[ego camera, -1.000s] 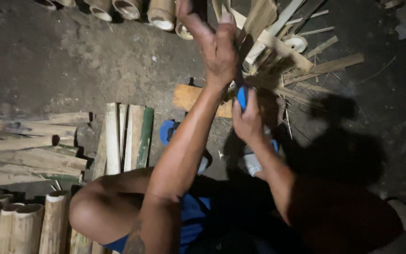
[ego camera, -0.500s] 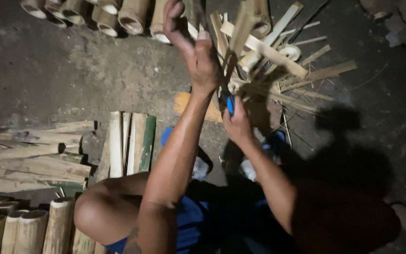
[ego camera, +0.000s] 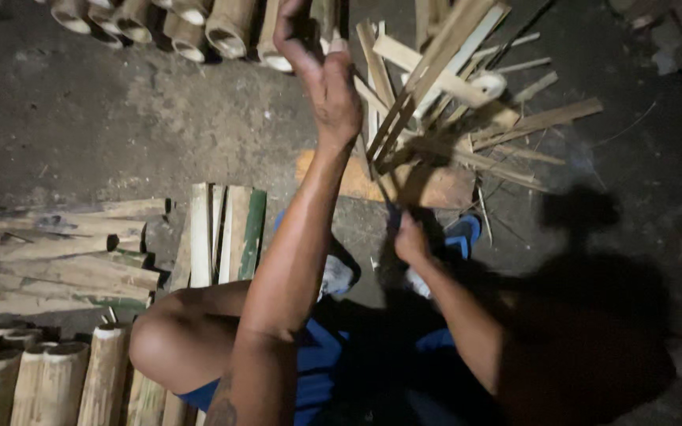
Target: The person sits on the floor and repeatedly splits bamboo pieces using a knife and a wooden block. They pick up bamboo segments, position them on the block, and strike with the knife to separate them into smaller strips.
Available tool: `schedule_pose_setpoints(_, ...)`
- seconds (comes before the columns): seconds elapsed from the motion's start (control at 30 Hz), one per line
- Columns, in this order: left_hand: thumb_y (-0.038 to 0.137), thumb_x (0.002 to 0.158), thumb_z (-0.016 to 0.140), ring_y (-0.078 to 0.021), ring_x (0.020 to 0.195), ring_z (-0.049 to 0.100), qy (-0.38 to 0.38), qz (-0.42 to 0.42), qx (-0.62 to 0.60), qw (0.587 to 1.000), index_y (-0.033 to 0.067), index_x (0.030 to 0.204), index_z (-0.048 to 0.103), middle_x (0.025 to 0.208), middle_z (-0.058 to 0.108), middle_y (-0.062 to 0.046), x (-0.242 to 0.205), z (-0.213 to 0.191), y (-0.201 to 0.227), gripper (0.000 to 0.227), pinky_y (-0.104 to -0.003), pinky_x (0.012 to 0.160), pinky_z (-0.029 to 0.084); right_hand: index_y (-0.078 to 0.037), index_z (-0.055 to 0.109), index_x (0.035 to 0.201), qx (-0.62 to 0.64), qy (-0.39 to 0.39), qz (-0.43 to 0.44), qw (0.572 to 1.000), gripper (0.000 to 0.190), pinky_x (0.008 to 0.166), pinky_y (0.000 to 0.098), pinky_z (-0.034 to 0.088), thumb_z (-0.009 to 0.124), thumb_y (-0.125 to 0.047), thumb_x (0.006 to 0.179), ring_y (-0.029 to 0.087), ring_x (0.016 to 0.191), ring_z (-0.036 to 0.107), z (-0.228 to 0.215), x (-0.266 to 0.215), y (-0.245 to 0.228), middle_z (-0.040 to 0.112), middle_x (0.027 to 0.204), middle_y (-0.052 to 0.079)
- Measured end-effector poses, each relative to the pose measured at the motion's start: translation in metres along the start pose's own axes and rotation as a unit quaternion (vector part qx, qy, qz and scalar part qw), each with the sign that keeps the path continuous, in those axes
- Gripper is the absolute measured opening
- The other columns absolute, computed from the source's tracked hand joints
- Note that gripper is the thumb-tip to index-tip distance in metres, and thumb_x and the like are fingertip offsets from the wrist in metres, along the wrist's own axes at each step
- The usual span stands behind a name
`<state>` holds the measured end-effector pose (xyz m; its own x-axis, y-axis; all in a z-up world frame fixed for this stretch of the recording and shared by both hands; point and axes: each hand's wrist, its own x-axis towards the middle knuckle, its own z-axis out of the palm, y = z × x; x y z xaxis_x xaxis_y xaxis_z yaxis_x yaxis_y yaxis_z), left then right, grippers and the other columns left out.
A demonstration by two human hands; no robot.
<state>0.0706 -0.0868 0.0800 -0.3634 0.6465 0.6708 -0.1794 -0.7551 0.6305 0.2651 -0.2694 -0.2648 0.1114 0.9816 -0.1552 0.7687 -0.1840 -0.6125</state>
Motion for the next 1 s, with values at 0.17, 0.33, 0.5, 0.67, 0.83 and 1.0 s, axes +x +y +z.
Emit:
schedule_pose_setpoints(0.17, 0.017, 0.101, 0.058, -0.0314, 0.144, 0.047, 0.095, -0.102, 0.132, 0.981, 0.0086, 0.151, 0.040, 0.153, 0.048, -0.016, 0.022, -0.025, 0.002, 0.054, -0.048, 0.126, 0.037, -0.006, 0.061, 0.129, -0.017, -0.009, -0.001, 1.000, 0.046, 0.080, 0.0552, 0.054, 0.062, -0.026, 0.088, 0.049, 0.093, 0.067, -0.042, -0.025, 0.001, 0.069, 0.103, 0.029)
schedule_pose_setpoints(0.33, 0.028, 0.108, 0.064, -0.0284, 0.137, 0.054, 0.069, -0.094, -0.022, 0.993, 0.0056, 0.138, 0.051, 0.146, 0.053, -0.014, 0.019, -0.069, 0.021, 0.040, -0.046, 0.119, 0.048, -0.009, 0.064, 0.129, 0.108, 0.024, 0.103, 0.988, 0.044, 0.075, 0.0551, 0.057, 0.061, -0.033, 0.092, 0.049, 0.085, 0.072, -0.095, -0.033, 0.011, 0.072, 0.095, 0.029)
schedule_pose_setpoints(0.5, 0.016, 0.107, 0.068, -0.0241, 0.117, 0.066, 0.088, -0.100, 0.010, 0.991, 0.0019, 0.126, 0.058, 0.123, 0.066, -0.013, -0.001, -0.082, 0.047, 0.026, -0.038, 0.108, 0.056, -0.010, 0.056, 0.138, 0.007, 0.017, 0.071, 0.997, 0.057, 0.075, 0.0522, 0.054, 0.066, -0.031, 0.086, 0.042, 0.087, 0.069, -0.109, -0.059, -0.012, 0.071, 0.095, 0.025)
schedule_pose_setpoints(0.67, 0.012, 0.101, 0.074, -0.0225, 0.099, 0.071, 0.078, -0.127, -0.021, 0.989, 0.0044, 0.112, 0.061, 0.105, 0.072, -0.012, -0.018, -0.085, 0.075, 0.018, -0.036, 0.093, 0.059, -0.008, 0.059, 0.115, 0.179, -0.067, 0.087, 0.978, 0.034, 0.062, 0.0452, 0.050, 0.051, -0.039, 0.103, 0.027, 0.067, 0.061, -0.125, -0.082, -0.094, 0.061, 0.075, 0.012)
schedule_pose_setpoints(0.83, 0.018, 0.098, 0.078, -0.0149, 0.100, 0.061, -0.032, -0.148, 0.075, 0.986, 0.0061, 0.108, 0.062, 0.111, 0.058, -0.004, -0.041, -0.093, 0.097, 0.023, -0.030, 0.088, 0.055, -0.010, 0.059, 0.115, 0.245, -0.154, 0.009, 0.957, 0.035, 0.057, 0.0410, 0.044, 0.043, -0.040, 0.106, 0.023, 0.061, 0.053, -0.190, -0.110, -0.200, 0.054, 0.070, 0.008)
schedule_pose_setpoints(1.0, 0.019, 0.099, 0.079, -0.0152, 0.100, 0.053, -0.101, -0.086, 0.120, 0.984, 0.0027, 0.104, 0.062, 0.108, 0.052, -0.005, -0.056, -0.089, 0.113, 0.024, -0.026, 0.088, 0.045, -0.005, 0.059, 0.111, 0.247, -0.086, -0.151, 0.954, 0.035, 0.061, 0.0375, 0.051, 0.044, -0.037, 0.107, 0.020, 0.064, 0.061, -0.224, -0.124, -0.259, 0.060, 0.073, 0.007)
